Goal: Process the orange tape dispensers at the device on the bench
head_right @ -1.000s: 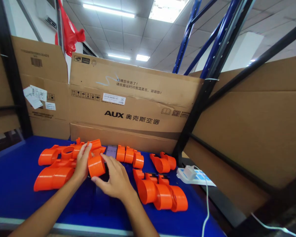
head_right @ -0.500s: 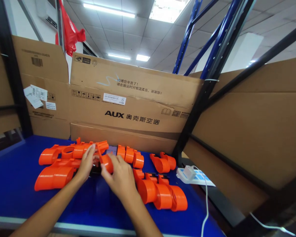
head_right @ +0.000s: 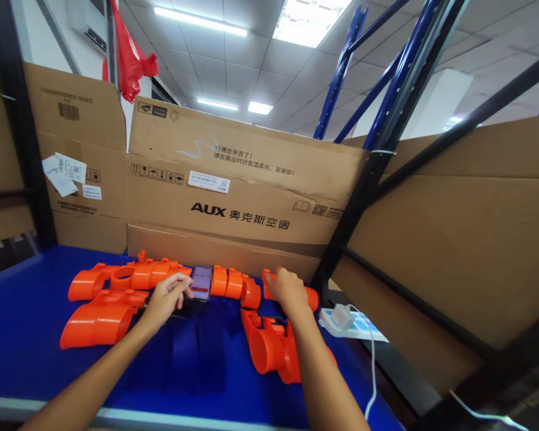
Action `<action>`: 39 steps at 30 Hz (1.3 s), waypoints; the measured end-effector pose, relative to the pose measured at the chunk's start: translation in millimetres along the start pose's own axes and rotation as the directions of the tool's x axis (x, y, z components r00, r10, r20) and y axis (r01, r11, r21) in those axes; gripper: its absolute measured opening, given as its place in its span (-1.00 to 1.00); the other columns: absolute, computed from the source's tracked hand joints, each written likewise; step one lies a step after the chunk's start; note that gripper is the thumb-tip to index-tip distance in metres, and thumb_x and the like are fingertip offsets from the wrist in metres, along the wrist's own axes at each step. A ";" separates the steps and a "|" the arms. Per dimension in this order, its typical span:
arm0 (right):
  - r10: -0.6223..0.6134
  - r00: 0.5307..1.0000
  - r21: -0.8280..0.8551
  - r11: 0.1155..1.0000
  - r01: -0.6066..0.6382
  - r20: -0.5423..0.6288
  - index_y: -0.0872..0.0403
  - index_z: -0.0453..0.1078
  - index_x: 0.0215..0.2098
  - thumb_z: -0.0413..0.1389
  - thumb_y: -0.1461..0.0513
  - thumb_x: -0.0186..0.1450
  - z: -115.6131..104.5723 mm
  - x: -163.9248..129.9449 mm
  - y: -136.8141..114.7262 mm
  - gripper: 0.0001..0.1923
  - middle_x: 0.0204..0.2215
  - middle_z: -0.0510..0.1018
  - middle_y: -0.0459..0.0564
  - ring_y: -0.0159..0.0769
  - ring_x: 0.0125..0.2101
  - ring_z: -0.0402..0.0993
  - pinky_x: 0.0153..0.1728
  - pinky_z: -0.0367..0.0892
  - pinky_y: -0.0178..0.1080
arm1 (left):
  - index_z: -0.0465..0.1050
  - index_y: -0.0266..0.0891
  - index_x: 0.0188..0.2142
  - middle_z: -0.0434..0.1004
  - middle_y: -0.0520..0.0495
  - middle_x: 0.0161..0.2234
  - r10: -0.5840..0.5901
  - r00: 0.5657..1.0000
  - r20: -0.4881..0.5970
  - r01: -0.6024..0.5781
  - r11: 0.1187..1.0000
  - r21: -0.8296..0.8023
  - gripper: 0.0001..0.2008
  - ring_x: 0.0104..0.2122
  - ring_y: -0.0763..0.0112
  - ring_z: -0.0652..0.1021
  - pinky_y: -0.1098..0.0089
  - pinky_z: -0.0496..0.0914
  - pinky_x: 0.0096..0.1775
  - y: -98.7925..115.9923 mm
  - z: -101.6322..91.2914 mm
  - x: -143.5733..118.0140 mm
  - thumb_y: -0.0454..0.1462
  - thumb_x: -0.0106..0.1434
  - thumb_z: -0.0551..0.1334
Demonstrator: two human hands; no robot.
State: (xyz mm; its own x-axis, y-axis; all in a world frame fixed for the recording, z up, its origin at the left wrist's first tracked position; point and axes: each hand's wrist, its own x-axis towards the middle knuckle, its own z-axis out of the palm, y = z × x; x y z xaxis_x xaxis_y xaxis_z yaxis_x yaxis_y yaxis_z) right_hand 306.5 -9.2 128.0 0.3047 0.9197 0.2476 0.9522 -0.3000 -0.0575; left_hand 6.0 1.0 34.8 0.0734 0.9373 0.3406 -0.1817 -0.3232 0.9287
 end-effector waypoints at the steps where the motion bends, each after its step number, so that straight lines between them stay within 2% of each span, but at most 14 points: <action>1: 0.000 1.000 -0.010 1.000 0.000 0.021 0.13 0.45 -0.02 -0.06 0.00 0.36 5.4 2.4 2.9 -0.54 -0.12 0.57 0.26 0.05 -0.08 0.51 -0.16 0.31 -0.14 | 0.50 -0.24 -0.30 0.57 -0.05 -0.51 0.003 1.000 0.001 -0.003 1.000 0.005 -0.66 -0.74 0.54 0.33 0.49 0.15 -0.67 0.2 -0.1 -0.1 -0.01 0.16 0.26; 7: -0.054 0.997 0.008 0.999 0.054 0.057 0.12 0.38 0.08 -0.03 0.02 0.35 18.2 0.1 8.2 -0.53 -0.06 0.55 0.28 0.02 -0.04 0.50 -0.15 0.29 -0.16 | 0.49 -0.24 -0.32 0.57 -0.05 -0.51 0.004 1.000 0.022 -0.005 1.000 0.024 -0.68 -0.73 0.53 0.33 0.48 0.16 -0.65 1.0 -0.4 -1.1 -0.01 0.18 0.25; 17: -0.062 0.993 0.002 0.998 0.062 0.099 0.11 0.45 -0.07 0.00 0.06 0.35 25.9 -7.7 2.1 -0.64 -0.15 0.58 0.23 -0.01 -0.09 0.52 -0.19 0.32 -0.19 | 0.52 -0.22 -0.34 0.58 -0.06 -0.50 -0.012 0.999 0.037 0.011 1.000 0.024 -0.70 -0.71 0.51 0.35 0.48 0.18 -0.64 0.2 1.0 -3.2 -0.02 0.16 0.29; 20: -0.013 0.999 -0.025 1.000 0.014 0.036 0.11 0.43 -0.03 -0.05 0.03 0.38 18.1 -6.2 9.2 -0.60 -0.12 0.55 0.26 0.02 -0.08 0.51 -0.17 0.33 -0.13 | 0.52 -0.21 -0.36 0.58 -0.06 -0.51 -0.010 0.999 0.031 0.010 1.000 0.009 -0.71 -0.71 0.50 0.35 0.49 0.19 -0.64 1.6 1.9 -4.2 -0.03 0.13 0.31; 23: 0.091 0.996 -0.099 0.991 -0.093 -0.026 0.10 0.39 0.05 -0.02 0.02 0.36 10.8 -3.6 19.1 -0.57 -0.04 0.48 0.30 0.08 -0.01 0.45 -0.13 0.33 -0.06 | 0.52 -0.22 -0.36 0.58 -0.07 -0.50 -0.007 1.000 0.030 0.006 1.000 0.014 -0.71 -0.71 0.50 0.35 0.49 0.19 -0.64 1.9 2.1 -4.7 -0.03 0.14 0.30; 25: 0.142 0.990 -0.129 0.982 -0.138 0.022 0.11 0.41 0.06 0.02 0.04 0.34 10.3 -1.7 25.2 -0.56 -0.01 0.44 0.32 0.12 0.02 0.42 -0.11 0.33 -0.04 | 0.53 -0.22 -0.35 0.59 -0.07 -0.49 -0.005 0.999 0.036 0.004 1.000 0.026 -0.70 -0.71 0.50 0.35 0.48 0.19 -0.64 1.8 1.9 -4.9 -0.03 0.15 0.29; 28: 0.158 0.982 -0.121 0.982 -0.146 0.104 0.12 0.44 0.03 0.02 0.10 0.32 16.6 0.5 31.6 -0.60 -0.02 0.43 0.32 0.08 -0.03 0.48 -0.14 0.34 -0.07 | 0.53 -0.22 -0.33 0.58 -0.07 -0.49 -0.007 0.999 0.049 0.005 0.999 0.035 -0.71 -0.70 0.50 0.35 0.48 0.19 -0.64 2.2 1.7 -5.2 -0.03 0.17 0.28; 33: 0.161 0.981 -0.103 0.983 -0.150 0.112 0.11 0.35 0.15 -0.03 0.15 0.34 28.6 1.8 38.3 -0.55 0.00 0.39 0.34 0.06 -0.06 0.51 -0.16 0.35 -0.10 | 0.53 -0.22 -0.35 0.58 -0.06 -0.50 -0.038 0.998 0.051 0.037 0.999 0.012 -0.71 -0.71 0.50 0.35 0.48 0.18 -0.64 2.9 1.9 -5.3 -0.04 0.14 0.30; 39: 0.164 0.980 -0.092 0.984 -0.154 0.111 0.12 0.27 0.21 0.03 0.25 0.28 30.0 2.9 42.7 -0.48 0.02 0.36 0.37 0.06 -0.07 0.51 -0.17 0.34 -0.12 | 0.53 -0.22 -0.34 0.58 -0.06 -0.51 -0.017 0.998 0.056 0.015 0.999 0.032 -0.70 -0.72 0.50 0.35 0.48 0.18 -0.64 0.3 2.1 -4.5 -0.02 0.15 0.28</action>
State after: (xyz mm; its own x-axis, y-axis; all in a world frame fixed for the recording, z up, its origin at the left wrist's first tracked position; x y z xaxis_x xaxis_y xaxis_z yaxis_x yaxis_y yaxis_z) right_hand 348.6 -11.8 97.2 0.4569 0.8806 0.1259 0.8879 -0.4599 -0.0058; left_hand 7.7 -3.6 33.8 0.1315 0.9340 0.3322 -0.1487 -0.3128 0.9381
